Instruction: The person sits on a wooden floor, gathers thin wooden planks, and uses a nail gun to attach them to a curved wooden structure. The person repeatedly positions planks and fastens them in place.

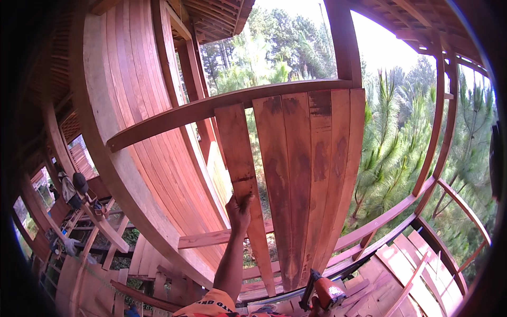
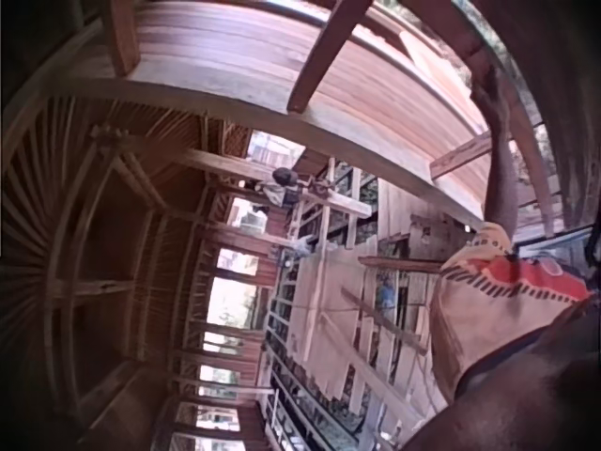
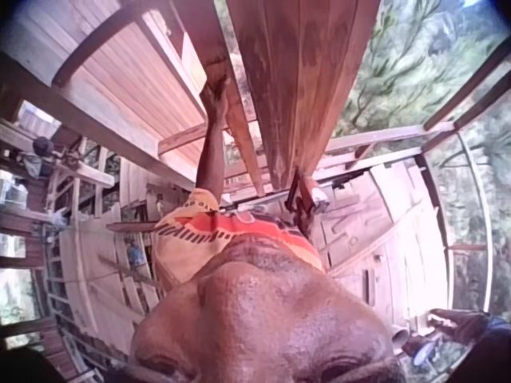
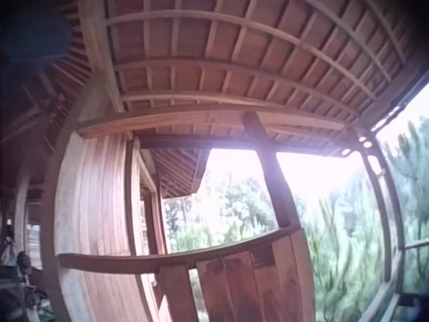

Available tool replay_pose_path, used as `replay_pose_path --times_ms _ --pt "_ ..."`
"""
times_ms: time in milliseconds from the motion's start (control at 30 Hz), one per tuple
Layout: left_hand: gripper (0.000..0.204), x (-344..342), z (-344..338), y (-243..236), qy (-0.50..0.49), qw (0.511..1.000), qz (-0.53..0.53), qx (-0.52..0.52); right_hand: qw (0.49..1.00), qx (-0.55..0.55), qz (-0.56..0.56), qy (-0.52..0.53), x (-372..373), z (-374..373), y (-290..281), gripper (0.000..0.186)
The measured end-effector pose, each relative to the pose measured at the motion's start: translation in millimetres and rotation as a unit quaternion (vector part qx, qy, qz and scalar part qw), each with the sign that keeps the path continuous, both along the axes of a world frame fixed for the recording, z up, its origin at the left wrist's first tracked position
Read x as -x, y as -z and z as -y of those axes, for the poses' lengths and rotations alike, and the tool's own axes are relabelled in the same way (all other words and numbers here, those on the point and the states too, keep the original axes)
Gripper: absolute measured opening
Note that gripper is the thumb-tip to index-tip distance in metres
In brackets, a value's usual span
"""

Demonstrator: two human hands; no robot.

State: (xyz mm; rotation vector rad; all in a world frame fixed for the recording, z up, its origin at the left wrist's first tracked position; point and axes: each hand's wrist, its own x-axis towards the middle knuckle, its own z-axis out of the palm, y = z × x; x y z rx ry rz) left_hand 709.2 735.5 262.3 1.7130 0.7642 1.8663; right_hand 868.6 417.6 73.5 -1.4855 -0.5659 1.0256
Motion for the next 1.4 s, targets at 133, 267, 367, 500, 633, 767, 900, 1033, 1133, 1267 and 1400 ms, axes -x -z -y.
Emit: replay_pose_path --times_ms 133,267,367,500,633,767,900,1033,1133,1267,1400 --pt "0.030 -2 -2 -14 0.069 0.997 0.000 0.028 1.000 0.009 0.008 0.000 2 -26 -8 0.027" --pt "0.030 -10 -5 -24 0.112 0.993 0.021 0.024 1.000 0.007 0.010 -0.013 5 -47 -13 0.027" --pt "0.031 -13 -9 -23 0.117 0.993 0.025 0.021 0.999 0.000 0.011 -0.030 9 -62 -15 0.027" --pt "0.034 -24 -6 -32 0.131 0.990 0.039 0.030 0.999 -0.014 0.015 -0.045 8 -72 -17 0.027" --pt "0.030 -22 0 -61 0.135 0.990 -0.014 0.042 0.998 -0.019 0.014 -0.057 5 -72 -16 0.027" --pt "0.031 -19 -11 -79 0.193 0.974 0.009 0.120 0.997 -0.030 0.013 -0.067 2 -65 -15 0.027" --pt "0.032 -17 -10 -88 0.199 0.971 0.002 0.131 0.997 -0.033 0.007 -0.072 -6 -49 -11 0.027" --pt "0.034 -18 -9 -91 0.202 0.968 0.000 0.147 0.997 -0.029 0.008 -0.075 -17 -34 -12 0.027" --pt "0.034 -15 -9 -98 0.195 0.971 -0.014 0.136 0.997 -0.037 0.006 -0.073 -15 -27 -12 0.028" --pt "0.038 -16 -11 -104 0.206 0.971 -0.012 0.118 0.996 -0.043 0.017 -0.071 -20 -29 -14 0.028" --pt "0.043 -15 1 -139 0.204 0.962 -0.012 0.183 0.996 -0.056 0.017 -0.062 -19 -38 -22 0.028"
